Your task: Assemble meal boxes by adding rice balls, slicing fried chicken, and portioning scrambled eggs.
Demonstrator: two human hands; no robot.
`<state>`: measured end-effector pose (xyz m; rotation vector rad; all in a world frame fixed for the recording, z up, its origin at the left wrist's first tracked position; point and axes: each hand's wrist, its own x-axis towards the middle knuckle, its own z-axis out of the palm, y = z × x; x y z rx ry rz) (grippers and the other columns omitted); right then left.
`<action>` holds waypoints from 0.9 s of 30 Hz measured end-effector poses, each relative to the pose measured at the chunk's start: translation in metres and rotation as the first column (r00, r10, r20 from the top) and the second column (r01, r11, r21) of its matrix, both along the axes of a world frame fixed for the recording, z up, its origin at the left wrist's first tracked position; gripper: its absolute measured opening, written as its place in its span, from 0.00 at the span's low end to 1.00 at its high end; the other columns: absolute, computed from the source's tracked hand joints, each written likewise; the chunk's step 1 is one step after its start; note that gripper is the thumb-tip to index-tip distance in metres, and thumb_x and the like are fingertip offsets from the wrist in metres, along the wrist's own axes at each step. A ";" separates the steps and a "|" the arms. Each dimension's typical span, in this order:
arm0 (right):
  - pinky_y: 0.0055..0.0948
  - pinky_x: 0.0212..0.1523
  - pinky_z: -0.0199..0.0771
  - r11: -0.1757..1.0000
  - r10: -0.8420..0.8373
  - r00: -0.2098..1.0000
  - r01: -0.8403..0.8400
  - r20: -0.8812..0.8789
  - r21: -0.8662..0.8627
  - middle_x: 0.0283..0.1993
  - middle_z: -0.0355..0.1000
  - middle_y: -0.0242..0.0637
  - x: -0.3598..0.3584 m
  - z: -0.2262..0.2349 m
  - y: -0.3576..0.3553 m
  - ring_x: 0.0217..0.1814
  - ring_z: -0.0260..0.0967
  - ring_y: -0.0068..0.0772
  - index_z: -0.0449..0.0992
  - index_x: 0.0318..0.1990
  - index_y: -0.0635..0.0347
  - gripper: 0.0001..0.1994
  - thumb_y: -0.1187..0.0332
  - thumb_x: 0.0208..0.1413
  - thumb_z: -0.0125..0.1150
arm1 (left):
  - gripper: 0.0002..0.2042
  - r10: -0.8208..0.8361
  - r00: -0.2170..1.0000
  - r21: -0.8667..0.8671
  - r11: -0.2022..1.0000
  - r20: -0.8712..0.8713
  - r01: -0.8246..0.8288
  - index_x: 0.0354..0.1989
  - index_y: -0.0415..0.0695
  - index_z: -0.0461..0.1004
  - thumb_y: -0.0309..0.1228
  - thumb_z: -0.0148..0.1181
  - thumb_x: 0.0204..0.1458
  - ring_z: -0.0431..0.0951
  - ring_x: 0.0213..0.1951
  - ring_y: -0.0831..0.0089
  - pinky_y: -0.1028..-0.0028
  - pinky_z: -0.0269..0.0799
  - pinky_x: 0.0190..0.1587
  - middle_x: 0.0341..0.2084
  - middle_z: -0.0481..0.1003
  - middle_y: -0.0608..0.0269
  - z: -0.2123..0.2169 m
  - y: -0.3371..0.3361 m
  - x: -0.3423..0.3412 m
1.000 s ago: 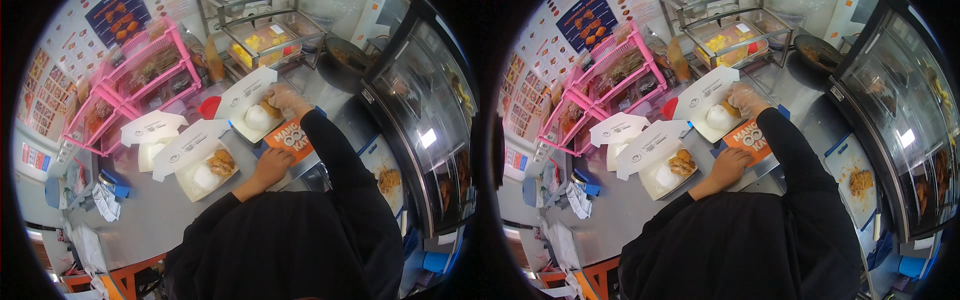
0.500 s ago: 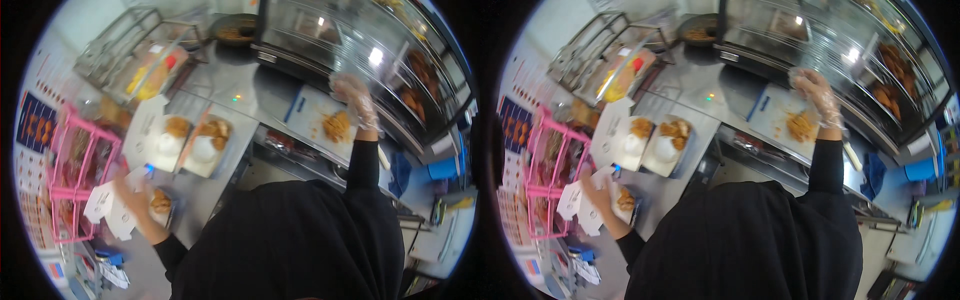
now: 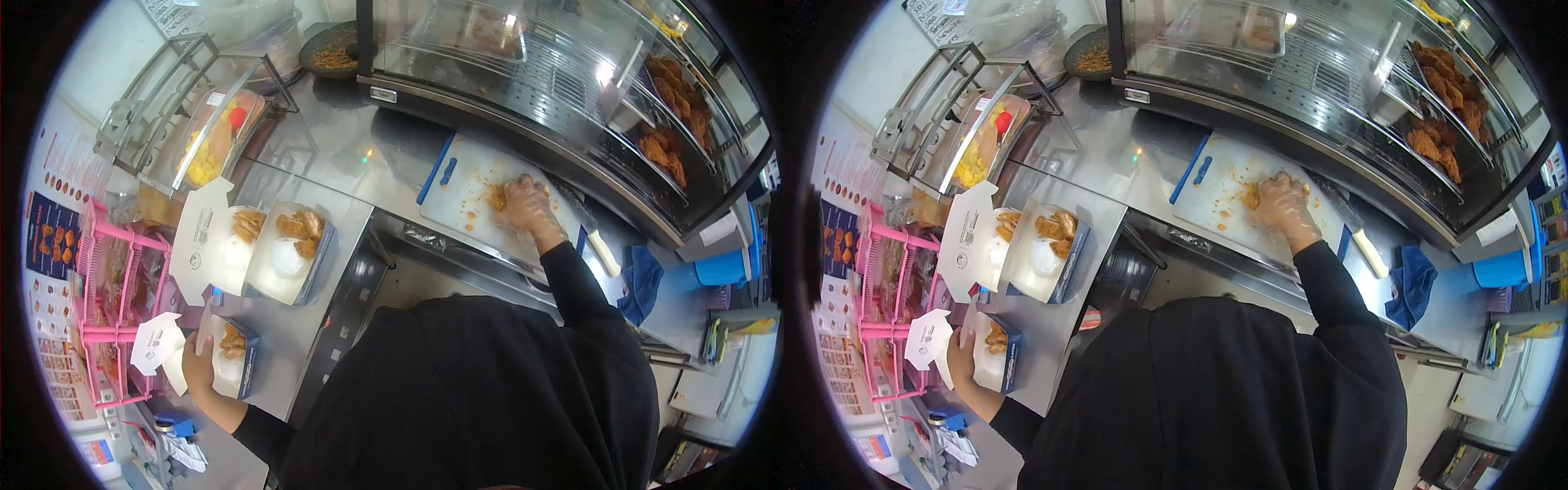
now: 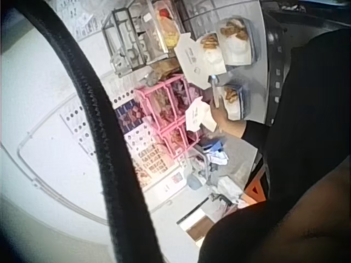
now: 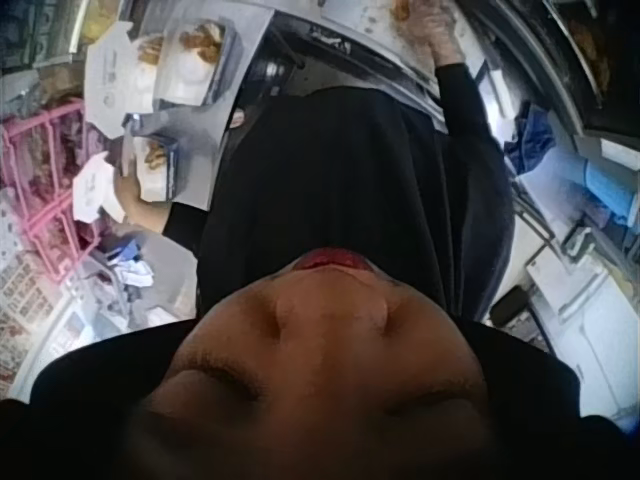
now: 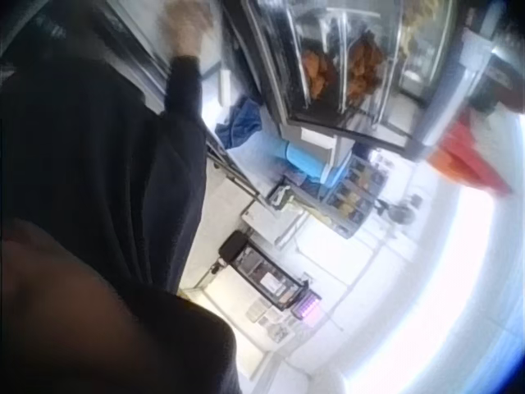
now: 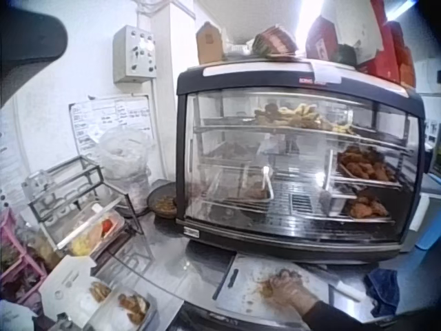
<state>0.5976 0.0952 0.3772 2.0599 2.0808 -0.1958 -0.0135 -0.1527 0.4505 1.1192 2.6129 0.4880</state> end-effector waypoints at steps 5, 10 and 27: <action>0.40 0.58 0.60 0.974 -0.047 0.992 0.070 -0.114 0.214 0.48 0.68 0.55 0.038 -0.035 0.022 0.56 0.60 0.53 0.71 0.48 0.59 0.25 0.59 0.39 0.57 | 0.29 0.052 0.989 0.180 0.981 0.139 -0.077 0.56 0.32 0.62 0.37 0.60 0.49 0.67 0.55 0.62 0.69 0.60 0.56 0.53 0.66 0.46 -0.010 -0.021 0.009; 0.39 0.51 0.67 0.963 -0.141 0.945 0.201 -0.295 0.182 0.45 0.71 0.48 0.012 -0.008 0.014 0.50 0.68 0.47 0.72 0.45 0.57 0.21 0.57 0.44 0.58 | 0.23 0.012 0.999 0.188 0.982 -0.044 -0.004 0.46 0.38 0.71 0.35 0.66 0.41 0.71 0.48 0.61 0.67 0.64 0.52 0.44 0.73 0.50 -0.006 -0.045 0.013; 0.36 0.29 0.79 0.434 -0.646 -0.112 -0.867 -0.755 -0.243 0.51 0.65 0.53 -0.352 0.113 -0.125 0.45 0.71 0.44 0.58 0.54 0.62 0.32 0.65 0.40 0.64 | 0.13 0.107 0.980 0.343 0.938 -0.167 -0.044 0.42 0.46 0.76 0.33 0.52 0.50 0.74 0.42 0.55 0.65 0.68 0.45 0.39 0.75 0.50 -0.004 -0.114 -0.047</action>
